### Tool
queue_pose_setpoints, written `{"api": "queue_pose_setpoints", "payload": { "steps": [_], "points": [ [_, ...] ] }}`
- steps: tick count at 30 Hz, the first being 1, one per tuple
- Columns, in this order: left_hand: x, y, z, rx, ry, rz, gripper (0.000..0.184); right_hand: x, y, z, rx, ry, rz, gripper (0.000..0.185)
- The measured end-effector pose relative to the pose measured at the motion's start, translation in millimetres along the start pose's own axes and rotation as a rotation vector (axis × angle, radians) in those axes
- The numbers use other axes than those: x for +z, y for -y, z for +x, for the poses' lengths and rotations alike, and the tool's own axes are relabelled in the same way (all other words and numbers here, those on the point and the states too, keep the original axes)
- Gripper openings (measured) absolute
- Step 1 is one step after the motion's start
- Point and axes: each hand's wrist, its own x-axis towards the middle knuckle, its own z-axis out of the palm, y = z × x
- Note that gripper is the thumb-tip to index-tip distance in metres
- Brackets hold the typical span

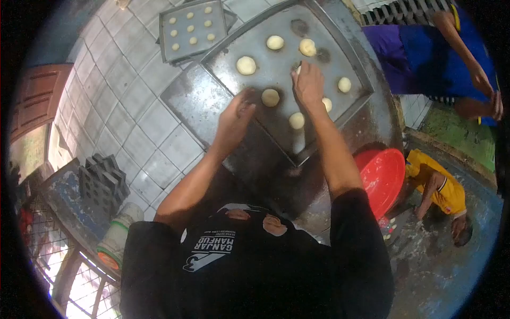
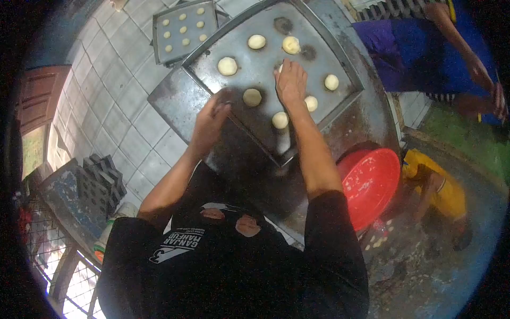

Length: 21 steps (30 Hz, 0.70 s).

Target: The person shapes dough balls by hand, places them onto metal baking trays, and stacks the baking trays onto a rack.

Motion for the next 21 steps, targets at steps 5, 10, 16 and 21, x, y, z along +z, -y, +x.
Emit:
{"api": "queue_pose_setpoints", "payload": {
  "steps": [5,10,16,21],
  "points": [
    [-61.3,1.2,2.7,0.025,-0.12,0.228,0.048,55.6,-13.8,21.1,-0.189,-0.214,0.045,0.046],
    [-61.1,5.7,16.7,-0.038,-0.119,0.134,0.049,63.0,-28.3,20.5,-0.079,-0.22,-0.128,0.052],
    [-55.0,-15.9,14.1,0.025,-0.12,0.183,0.046,-26.6,-56.6,74.8,0.209,0.287,0.8,0.047],
    [-42.7,-8.7,-14.1,0.218,-0.077,0.306,0.039,5.4,-50.7,109.5,-0.15,-0.169,-0.031,0.029]
  ]
}}
